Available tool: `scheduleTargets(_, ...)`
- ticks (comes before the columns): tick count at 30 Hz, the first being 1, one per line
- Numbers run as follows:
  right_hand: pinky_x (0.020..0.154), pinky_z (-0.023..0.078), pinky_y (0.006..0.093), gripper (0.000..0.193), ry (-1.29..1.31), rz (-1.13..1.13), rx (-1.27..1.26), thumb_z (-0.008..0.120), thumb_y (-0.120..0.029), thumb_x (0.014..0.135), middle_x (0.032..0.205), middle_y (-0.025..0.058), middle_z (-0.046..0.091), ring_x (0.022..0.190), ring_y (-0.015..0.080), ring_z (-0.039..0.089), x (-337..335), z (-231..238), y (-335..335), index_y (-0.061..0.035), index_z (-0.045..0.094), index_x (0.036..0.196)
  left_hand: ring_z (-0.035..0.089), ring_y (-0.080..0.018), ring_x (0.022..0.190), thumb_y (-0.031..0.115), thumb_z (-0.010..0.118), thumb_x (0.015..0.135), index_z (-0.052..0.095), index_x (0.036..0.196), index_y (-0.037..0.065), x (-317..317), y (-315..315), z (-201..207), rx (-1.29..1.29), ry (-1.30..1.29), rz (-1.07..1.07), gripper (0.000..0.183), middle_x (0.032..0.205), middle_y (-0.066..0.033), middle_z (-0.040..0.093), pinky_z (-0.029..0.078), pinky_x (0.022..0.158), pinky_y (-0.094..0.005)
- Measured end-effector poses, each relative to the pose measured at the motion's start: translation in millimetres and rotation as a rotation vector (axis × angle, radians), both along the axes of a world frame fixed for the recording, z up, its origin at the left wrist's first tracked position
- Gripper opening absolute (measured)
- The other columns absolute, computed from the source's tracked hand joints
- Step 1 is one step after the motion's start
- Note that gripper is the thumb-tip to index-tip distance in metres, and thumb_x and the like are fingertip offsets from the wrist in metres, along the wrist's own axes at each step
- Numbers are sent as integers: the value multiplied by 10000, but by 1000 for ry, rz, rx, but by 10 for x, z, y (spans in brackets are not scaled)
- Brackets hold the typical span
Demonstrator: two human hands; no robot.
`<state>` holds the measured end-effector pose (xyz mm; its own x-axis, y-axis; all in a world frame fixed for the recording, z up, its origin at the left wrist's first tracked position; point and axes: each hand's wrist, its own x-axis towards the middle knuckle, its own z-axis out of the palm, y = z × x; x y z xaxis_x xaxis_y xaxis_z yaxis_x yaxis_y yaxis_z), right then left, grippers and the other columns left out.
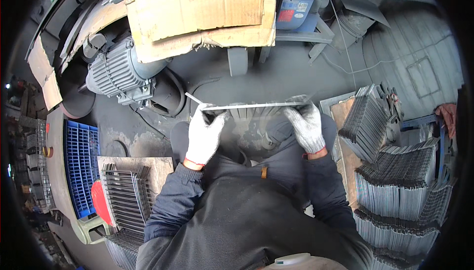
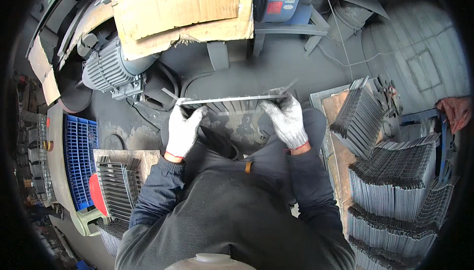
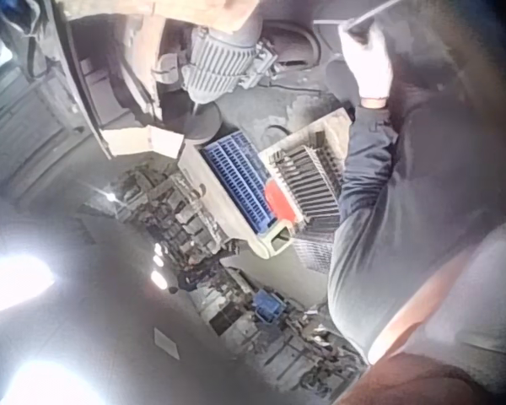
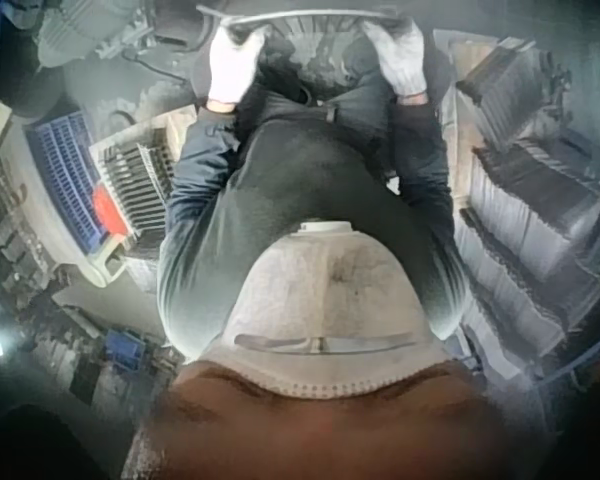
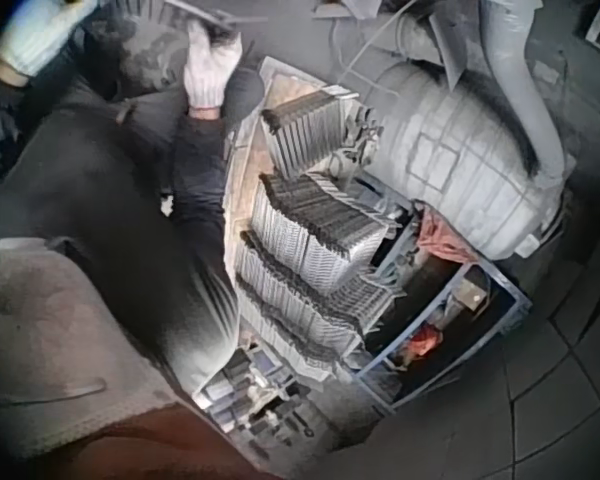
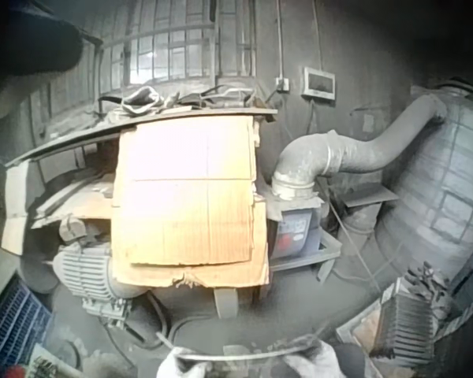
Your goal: Inspecting and sorting metal wire racks on the floor of a fabrication facility.
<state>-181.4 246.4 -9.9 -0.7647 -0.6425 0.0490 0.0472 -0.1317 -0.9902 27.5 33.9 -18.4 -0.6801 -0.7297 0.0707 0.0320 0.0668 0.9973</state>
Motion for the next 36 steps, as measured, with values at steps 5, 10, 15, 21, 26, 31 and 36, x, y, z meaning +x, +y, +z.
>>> scheduleTargets(5, 874, 570, 310, 204, -142, -55, 95, 747, -18, 1010, 1115, 56, 762, 966, 142, 696, -198, -392, -243, -14, 702, 1209, 649, -117, 753, 168, 775, 1004, 623, 1031, 4, -351, -162, -312, -64, -210, 8, 226, 835, -47, 698, 545, 699, -296)
scheduleTargets(10, 766, 580, 297, 209, -135, -205, 63, 750, -17, 1003, 1035, 21, 738, 870, 120, 688, -509, -568, -257, -53, 694, 1201, 693, -203, 748, 282, 794, 986, 623, 1099, -38, -872, -290, -567, 45, -323, -121, 380, 936, -163, 742, 568, 741, -350)
scheduleTargets(15, 764, 566, 295, 180, -211, -210, 79, 767, -32, 996, 1018, 23, 748, 860, 122, 681, -545, -573, -572, -37, 705, 1166, 684, -177, 749, 267, 810, 987, 638, 1112, -18, -824, -404, -666, 252, -310, -72, 356, 906, -123, 727, 559, 643, -345)
scheduleTargets(21, 850, 559, 324, 209, -66, -58, 208, 785, -69, 986, 1089, 84, 770, 929, 153, 688, -213, -565, -1233, 25, 712, 1157, 696, -211, 908, 249, 797, 982, 620, 1142, -60, -289, -898, -917, 233, -283, 57, 391, 990, -170, 750, 565, 837, -357)
scheduleTargets(26, 767, 575, 307, 160, -180, -112, 117, 773, -53, 990, 1082, 78, 774, 884, 133, 704, -436, -535, -833, -14, 725, 1137, 761, -336, 968, 415, 781, 974, 578, 1326, -147, -661, -661, -992, -342, -473, 117, 694, 949, -226, 764, 583, 886, -430)
scheduleTargets(31, 743, 575, 294, 128, -216, -194, 231, 759, -1, 984, 1055, 61, 771, 845, 122, 703, -595, -424, -779, -10, 728, 1108, 750, -358, 1005, 383, 806, 964, 599, 1246, -115, -766, -549, -918, 85, -339, -85, 608, 1054, -285, 749, 570, 934, -434)
scheduleTargets(36, 782, 565, 312, 211, -172, 33, 261, 796, -59, 969, 1085, 65, 774, 893, 129, 702, -186, -766, -1391, 16, 721, 1151, 677, -139, 813, 196, 776, 1020, 612, 1190, -15, -52, -923, -878, 352, -391, 82, 316, 975, -85, 718, 575, 691, -319)
